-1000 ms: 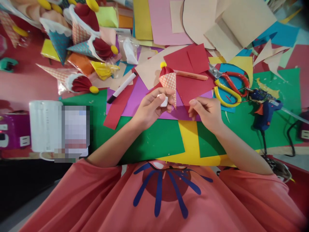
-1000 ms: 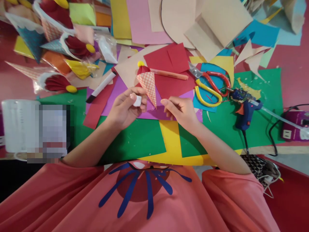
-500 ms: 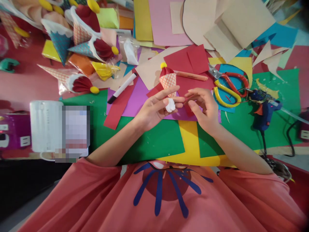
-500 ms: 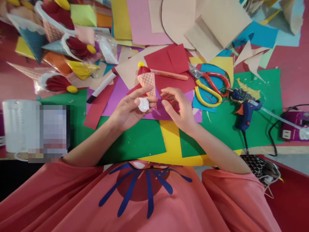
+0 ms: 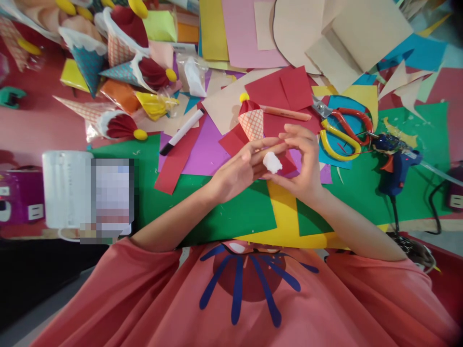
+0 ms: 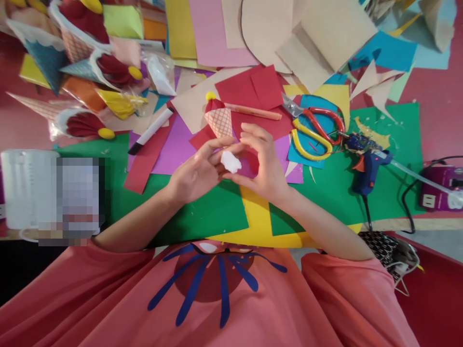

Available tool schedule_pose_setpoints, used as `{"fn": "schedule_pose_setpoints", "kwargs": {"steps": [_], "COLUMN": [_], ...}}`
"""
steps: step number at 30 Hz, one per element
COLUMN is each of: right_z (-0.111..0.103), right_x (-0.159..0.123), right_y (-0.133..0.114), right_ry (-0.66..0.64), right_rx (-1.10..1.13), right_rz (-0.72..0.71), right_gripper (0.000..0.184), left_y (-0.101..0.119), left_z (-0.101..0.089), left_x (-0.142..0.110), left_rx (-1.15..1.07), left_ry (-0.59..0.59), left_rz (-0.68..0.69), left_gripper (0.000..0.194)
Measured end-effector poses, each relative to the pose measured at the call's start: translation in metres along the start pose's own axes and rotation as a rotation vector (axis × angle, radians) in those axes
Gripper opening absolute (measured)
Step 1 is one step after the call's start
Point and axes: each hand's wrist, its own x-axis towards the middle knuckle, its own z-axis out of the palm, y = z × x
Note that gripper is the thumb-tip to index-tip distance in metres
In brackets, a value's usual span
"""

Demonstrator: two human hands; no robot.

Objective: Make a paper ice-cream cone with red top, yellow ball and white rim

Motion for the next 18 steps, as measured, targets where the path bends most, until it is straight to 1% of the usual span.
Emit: {"fn": "schedule_pose_setpoints", "kwargs": {"steps": [2, 4, 6, 8, 10, 11, 13, 15, 17, 18], "right_z": [-0.003, -0.006, -0.008, -0.009, -0.009, -0.009, -0.009, -0.009, -0.009, -0.008], "right_x": [0.001, 0.002, 0.003, 0.003, 0.003, 0.003, 0.004, 0.004, 0.005, 0.005], "right_y": [-0.001, -0.001, -0.002, -0.003, -0.004, -0.003, -0.001, 0.002, 0.006, 0.008], "right_ry": [0.026, 0.057, 0.108, 0.168, 0.248, 0.263, 0.230, 0.155, 0.091, 0.067], "right_rx": [-0.040, -0.060, -0.020, 0.059, 0.113, 0.109, 0.033, -0.081, -0.192, -0.242], "right_rz": [0.017, -0.017, -0.030, 0.020, 0.058, 0.062, -0.007, -0.130, -0.236, -0.265], "right_gripper": [0.048, 0.033, 0.022, 0.019, 0.024, 0.027, 0.027, 0.026, 0.026, 0.026], "left_y": [0.000, -0.001, -0.002, -0.002, -0.002, -0.002, -0.004, -0.007, -0.011, -0.012], "left_z": [-0.002, -0.005, -0.009, -0.013, -0.016, -0.017, -0.018, -0.020, -0.022, -0.023], "left_x": [0.001, 0.001, 0.000, -0.001, -0.002, -0.003, -0.002, -0.002, -0.001, -0.002], "left_rx": [0.039, 0.070, 0.116, 0.219, 0.354, 0.413, 0.503, 0.587, 0.674, 0.715], "left_ry": [-0.016, -0.028, -0.029, 0.000, 0.040, 0.045, 0.004, -0.075, -0.141, -0.155], "left_rz": [-0.001, 0.015, 0.060, 0.113, 0.168, 0.203, 0.290, 0.368, 0.412, 0.421], "left_gripper": [0.056, 0.061, 0.062, 0.064, 0.068, 0.070, 0.072, 0.072, 0.074, 0.076]}}
